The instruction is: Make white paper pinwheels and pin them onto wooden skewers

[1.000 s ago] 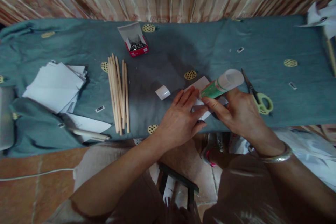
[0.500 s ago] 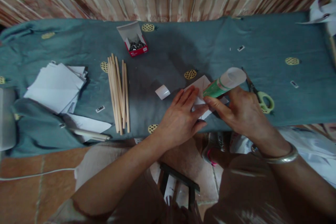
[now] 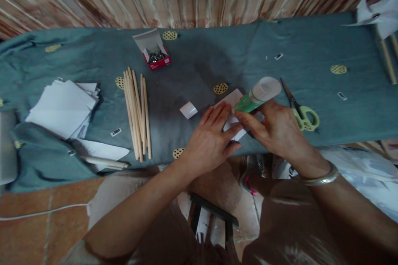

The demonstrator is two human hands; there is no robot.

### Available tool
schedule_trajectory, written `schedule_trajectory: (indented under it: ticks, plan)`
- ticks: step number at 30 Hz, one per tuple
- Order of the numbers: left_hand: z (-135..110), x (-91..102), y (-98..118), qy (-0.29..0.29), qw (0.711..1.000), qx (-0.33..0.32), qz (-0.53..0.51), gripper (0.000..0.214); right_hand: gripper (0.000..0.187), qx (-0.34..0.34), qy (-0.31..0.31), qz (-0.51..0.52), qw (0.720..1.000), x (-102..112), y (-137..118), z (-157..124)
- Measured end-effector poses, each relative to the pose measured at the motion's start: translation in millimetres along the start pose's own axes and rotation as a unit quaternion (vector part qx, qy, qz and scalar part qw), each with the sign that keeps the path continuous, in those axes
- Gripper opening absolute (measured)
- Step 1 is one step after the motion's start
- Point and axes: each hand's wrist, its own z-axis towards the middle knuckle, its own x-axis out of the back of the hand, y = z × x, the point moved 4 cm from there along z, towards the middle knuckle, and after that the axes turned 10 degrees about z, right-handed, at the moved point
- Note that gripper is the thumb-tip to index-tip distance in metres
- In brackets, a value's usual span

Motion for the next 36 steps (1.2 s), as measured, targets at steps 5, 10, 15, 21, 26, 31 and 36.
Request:
schedule_trajectory:
  ticks: [5,10,15,21,26,31,36]
  plan:
    - [0.0,1.0,-0.2,-0.004,1.000,-0.003,0.002,0.044,0.033,0.017,0.003,-0.004,1.000,3.5,0.5,-1.7]
    - [0.0,1.3,0.0,-0.010,1.000,-0.002,0.012,0.044,0.031,0.019,0.005,0.010,1.000,0.5,-0.7,-2.6]
    - [-0.4,1.7,-0.5,-0.009,1.000,-0.008,0.018,0.039,0.027,0.019,0.011,0.024,0.999,-3.2,1.1,1.4]
    - [-0.4,1.3,-0.8,-0.013,1.000,-0.015,0.024,0.040,0.023,0.024,0.015,0.033,0.999,0.1,2.2,0.0]
    - [-0.7,0.8,-1.4,-0.010,0.999,-0.014,0.027,0.040,0.023,-0.001,0.000,0.066,0.998,-3.5,1.1,-0.6]
    - [-1.5,-0.1,-2.9,-0.009,0.999,-0.016,0.026,0.043,0.021,0.017,-0.004,0.056,0.998,-5.6,2.3,2.6]
    - [-1.6,-0.3,-2.7,-0.010,0.999,-0.014,0.037,0.045,0.024,0.020,0.000,0.061,0.998,-4.4,2.3,-0.7]
